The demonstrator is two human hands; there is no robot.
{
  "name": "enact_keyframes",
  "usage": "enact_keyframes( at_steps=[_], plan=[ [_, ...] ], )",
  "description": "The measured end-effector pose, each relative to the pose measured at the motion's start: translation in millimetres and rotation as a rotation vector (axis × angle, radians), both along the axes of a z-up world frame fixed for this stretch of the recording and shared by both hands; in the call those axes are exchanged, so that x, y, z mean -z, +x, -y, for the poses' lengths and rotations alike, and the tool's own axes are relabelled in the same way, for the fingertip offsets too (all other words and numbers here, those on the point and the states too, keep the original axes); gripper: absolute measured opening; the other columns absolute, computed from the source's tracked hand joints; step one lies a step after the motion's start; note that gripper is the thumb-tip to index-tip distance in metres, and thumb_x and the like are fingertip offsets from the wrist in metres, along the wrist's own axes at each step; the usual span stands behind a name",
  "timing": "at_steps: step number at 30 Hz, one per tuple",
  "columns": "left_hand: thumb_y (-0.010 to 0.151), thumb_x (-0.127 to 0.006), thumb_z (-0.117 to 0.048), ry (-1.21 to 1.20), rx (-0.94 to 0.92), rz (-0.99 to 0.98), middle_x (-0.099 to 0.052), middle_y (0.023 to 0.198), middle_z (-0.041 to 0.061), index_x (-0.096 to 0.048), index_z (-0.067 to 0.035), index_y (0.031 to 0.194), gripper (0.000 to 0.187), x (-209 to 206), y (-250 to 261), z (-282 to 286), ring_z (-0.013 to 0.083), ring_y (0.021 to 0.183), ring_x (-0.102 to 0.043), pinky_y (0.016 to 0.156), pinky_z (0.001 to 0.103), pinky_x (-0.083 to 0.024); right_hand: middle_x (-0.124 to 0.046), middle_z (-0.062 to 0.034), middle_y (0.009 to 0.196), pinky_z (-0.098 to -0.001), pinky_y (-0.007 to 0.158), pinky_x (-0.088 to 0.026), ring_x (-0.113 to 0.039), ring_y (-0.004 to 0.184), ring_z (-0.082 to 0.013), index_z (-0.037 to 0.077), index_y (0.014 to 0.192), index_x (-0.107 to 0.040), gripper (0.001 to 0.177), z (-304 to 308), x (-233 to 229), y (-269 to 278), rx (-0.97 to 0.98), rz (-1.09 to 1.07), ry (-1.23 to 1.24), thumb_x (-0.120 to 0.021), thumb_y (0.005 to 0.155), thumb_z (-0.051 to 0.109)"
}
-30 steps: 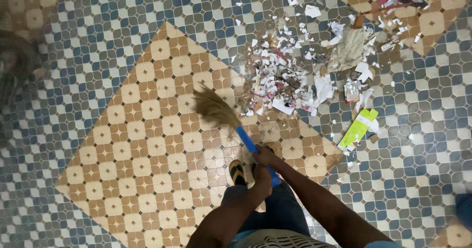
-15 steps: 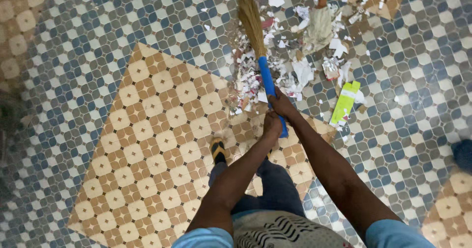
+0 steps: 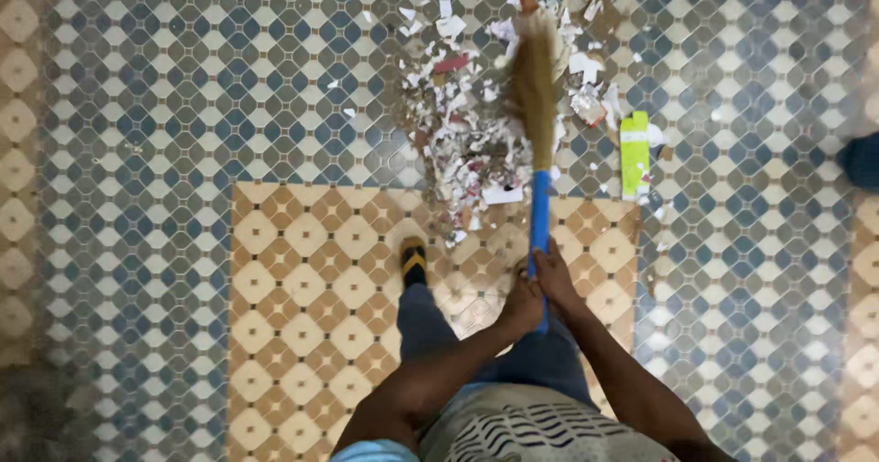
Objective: The person uses a broom to sweep a pile of paper scraps and debris across a tiled floor.
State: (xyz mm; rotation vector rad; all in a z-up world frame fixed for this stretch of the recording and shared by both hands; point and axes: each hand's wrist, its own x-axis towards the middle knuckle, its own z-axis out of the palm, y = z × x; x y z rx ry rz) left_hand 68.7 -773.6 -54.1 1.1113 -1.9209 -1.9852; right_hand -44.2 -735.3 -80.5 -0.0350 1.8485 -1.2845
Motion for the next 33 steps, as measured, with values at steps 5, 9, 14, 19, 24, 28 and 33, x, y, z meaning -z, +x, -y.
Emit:
enact_keyframes(
  at_steps=[5, 9, 14, 19, 24, 28, 33],
  plan=[
    [0.099, -0.038, -0.028, 0.173, 0.574, 0.320, -0.063, 0.111, 0.028, -0.047, -0.001, 0.134, 0.046, 35.6, 77.2, 63.5, 0.0481, 0.095, -0.065, 0.080, 0.054, -0.053, -0.061, -0.0091, 0.085, -0.0350, 0.056, -0.049, -0.059, 0.069, -0.0194, 0.005, 0.134, -0.046, 0.042, 17.5, -2.4, 113.3, 0.420, -0.084, 0.084, -0.055, 0.102, 0.030],
    [0.099, -0.040, -0.029, 0.216, 1.035, 0.495, -0.064, 0.109, 0.026, -0.050, -0.003, 0.132, 0.042, 55.6, 121.8, 82.2, 0.0459, 0.093, -0.067, 0.078, 0.054, -0.054, -0.063, -0.0145, 0.089, -0.0396, 0.066, -0.054, -0.063, 0.080, -0.0273, 0.000, 0.115, -0.056, 0.035, 13.4, -4.9, 198.7, 0.144, -0.413, 0.418, -0.058, 0.096, 0.029],
    [0.100, -0.042, -0.030, 0.347, 1.234, 0.696, -0.065, 0.107, 0.024, -0.053, -0.006, 0.128, 0.039, 56.8, 183.9, 105.3, 0.0431, 0.091, -0.068, 0.074, 0.054, -0.055, -0.066, -0.0142, 0.087, -0.0449, 0.070, -0.055, -0.065, 0.080, -0.0284, 0.006, 0.107, -0.062, 0.031, 42.9, 33.6, 275.3, 0.782, 0.695, 0.116, -0.051, 0.100, 0.035],
    [0.100, -0.045, -0.030, 0.464, 1.074, 0.879, -0.067, 0.105, 0.022, -0.056, -0.008, 0.125, 0.035, 71.6, 247.0, 153.5, 0.0404, 0.089, -0.069, 0.071, 0.053, -0.056, -0.067, -0.0173, 0.089, -0.0485, 0.071, -0.057, -0.067, 0.080, -0.0326, 0.004, 0.106, -0.060, 0.031, 108.3, 46.6, 335.6, 0.812, 0.907, 0.071, -0.049, 0.100, 0.033],
    [0.101, -0.047, -0.031, 0.392, 0.791, 0.933, -0.069, 0.103, 0.020, -0.059, -0.010, 0.121, 0.031, 90.9, 269.7, 211.4, 0.0376, 0.087, -0.071, 0.068, 0.053, -0.058, -0.071, -0.0175, 0.094, -0.0455, 0.075, -0.060, -0.071, 0.091, -0.0318, 0.007, 0.109, -0.064, 0.045, 130.5, 52.5, 343.1, -0.466, -0.368, 0.268, -0.071, 0.070, 0.029],
    [0.100, -0.048, -0.028, 0.053, 1.018, 0.602, -0.072, 0.094, 0.020, -0.066, -0.006, 0.113, 0.031, 99.1, 271.9, 265.1, 0.0339, 0.081, -0.074, 0.066, 0.047, -0.059, -0.067, -0.0129, 0.101, -0.0416, 0.078, -0.056, -0.065, 0.092, -0.0260, 0.006, 0.124, -0.056, 0.041, 208.2, 76.4, 319.7, 0.234, 0.346, 0.147, -0.060, 0.089, 0.027],
    [0.095, -0.048, -0.018, -0.107, 0.815, 0.588, -0.072, 0.094, 0.024, -0.070, 0.001, 0.105, 0.030, 125.9, 198.1, 367.8, 0.0386, 0.084, -0.072, 0.071, 0.049, -0.055, -0.061, -0.0130, 0.092, -0.0415, 0.071, -0.050, -0.057, 0.082, -0.0255, 0.004, 0.127, -0.055, 0.040, 325.0, 105.7, 235.4, 0.370, 0.403, 0.059, -0.053, 0.092, 0.025]
  ],
)
